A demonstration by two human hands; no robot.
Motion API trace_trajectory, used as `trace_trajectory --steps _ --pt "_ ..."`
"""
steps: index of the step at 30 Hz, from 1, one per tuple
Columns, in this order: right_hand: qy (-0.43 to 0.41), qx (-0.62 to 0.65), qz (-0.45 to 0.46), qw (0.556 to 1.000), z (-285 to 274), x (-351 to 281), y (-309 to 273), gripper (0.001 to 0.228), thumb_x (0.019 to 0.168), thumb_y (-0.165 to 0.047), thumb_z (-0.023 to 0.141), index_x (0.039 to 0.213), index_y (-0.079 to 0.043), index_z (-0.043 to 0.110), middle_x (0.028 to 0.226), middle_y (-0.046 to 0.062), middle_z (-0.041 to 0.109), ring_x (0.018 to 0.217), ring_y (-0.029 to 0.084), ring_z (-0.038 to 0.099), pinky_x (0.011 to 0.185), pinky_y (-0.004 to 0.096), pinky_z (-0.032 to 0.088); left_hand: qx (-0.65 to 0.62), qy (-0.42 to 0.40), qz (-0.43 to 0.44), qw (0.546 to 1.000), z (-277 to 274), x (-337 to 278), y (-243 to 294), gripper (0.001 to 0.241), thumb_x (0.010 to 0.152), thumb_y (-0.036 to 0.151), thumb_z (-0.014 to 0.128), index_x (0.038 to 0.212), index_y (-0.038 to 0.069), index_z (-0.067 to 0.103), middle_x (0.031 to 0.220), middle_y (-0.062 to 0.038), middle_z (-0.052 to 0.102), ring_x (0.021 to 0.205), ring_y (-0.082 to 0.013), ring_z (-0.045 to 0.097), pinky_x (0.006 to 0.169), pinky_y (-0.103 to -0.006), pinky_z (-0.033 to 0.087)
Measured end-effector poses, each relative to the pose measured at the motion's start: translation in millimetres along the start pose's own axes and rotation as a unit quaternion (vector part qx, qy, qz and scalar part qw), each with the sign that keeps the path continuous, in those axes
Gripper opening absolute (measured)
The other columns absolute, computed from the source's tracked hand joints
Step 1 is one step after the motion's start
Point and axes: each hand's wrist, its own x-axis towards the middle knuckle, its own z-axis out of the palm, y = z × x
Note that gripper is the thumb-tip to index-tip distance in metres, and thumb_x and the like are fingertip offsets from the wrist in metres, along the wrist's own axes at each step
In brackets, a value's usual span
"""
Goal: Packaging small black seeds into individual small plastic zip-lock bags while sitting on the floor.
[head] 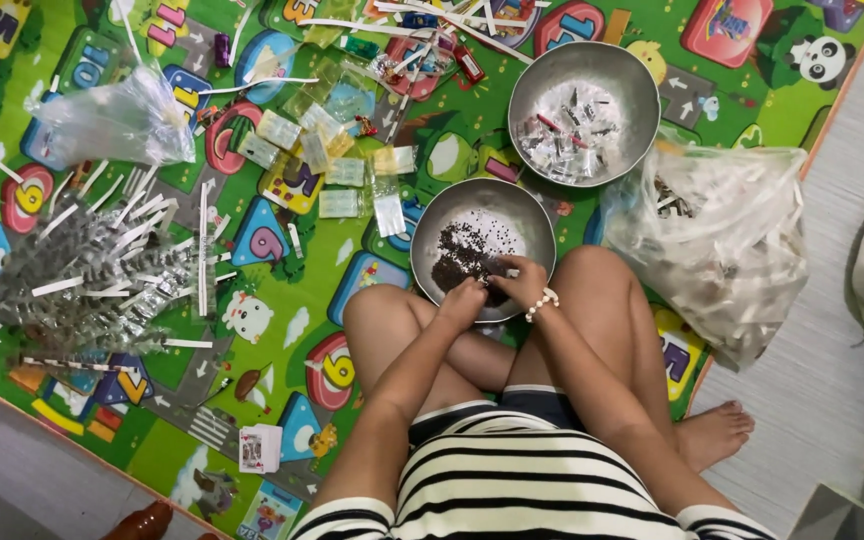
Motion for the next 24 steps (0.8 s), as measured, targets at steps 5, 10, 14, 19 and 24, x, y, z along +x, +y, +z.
trace_trajectory --steps 5,10,14,19,24 --pt "-0.003 -0.010 -0.006 1.000 0 -3 -5 0.048 0.063 -0.027 0.094 0.108 -0.025 0.081 0.097 0.001 0.080 0.102 0.025 0.075 0.093 0.040 0.057 -0.113 -0.071 -0.118 0.984 -11 2 -7 0.005 0.087 0.020 0.074 0.083 0.017 0.075 0.082 -0.001 0.068 0.088 -0.0208 0.069 0.074 -0.0307 0.061" --pt "-0.023 -0.026 -0.032 0.999 1 -8 -9 0.045 0.066 -0.023 0.092 0.110 -0.026 0.080 0.098 0.000 0.080 0.101 0.026 0.075 0.092 0.040 0.057 -0.280 -0.084 -0.337 0.895 -16 11 -21 0.008 0.086 0.025 0.081 0.092 0.021 0.083 0.087 -0.008 0.078 0.095 -0.0327 0.075 0.081 -0.0406 0.062" --pt "-0.021 -0.028 -0.039 0.999 14 -3 7 0.050 0.062 -0.030 0.093 0.110 -0.030 0.080 0.098 -0.005 0.080 0.101 0.022 0.075 0.092 0.038 0.058 -0.314 -0.085 -0.387 0.863 -15 16 -36 0.010 0.079 0.027 0.086 0.089 0.028 0.083 0.078 -0.002 0.078 0.085 -0.0254 0.077 0.077 -0.0359 0.062" --pt "-0.022 -0.025 -0.058 0.998 13 -4 9 0.052 0.062 -0.027 0.093 0.112 -0.027 0.080 0.100 -0.002 0.080 0.101 0.024 0.074 0.091 0.040 0.058 -0.414 -0.050 -0.425 0.803 -44 19 -45 0.015 0.078 0.017 0.088 0.092 0.015 0.082 0.077 -0.013 0.078 0.070 -0.0214 0.077 0.066 -0.0277 0.058" --pt "-0.018 -0.017 -0.089 0.996 12 -8 6 0.049 0.063 -0.024 0.094 0.110 -0.026 0.080 0.100 -0.003 0.080 0.100 0.021 0.075 0.090 0.037 0.058 -0.351 -0.082 -0.438 0.823 -57 28 -49 0.012 0.079 0.027 0.085 0.089 0.021 0.083 0.085 -0.010 0.080 0.095 -0.0327 0.076 0.083 -0.0391 0.060"
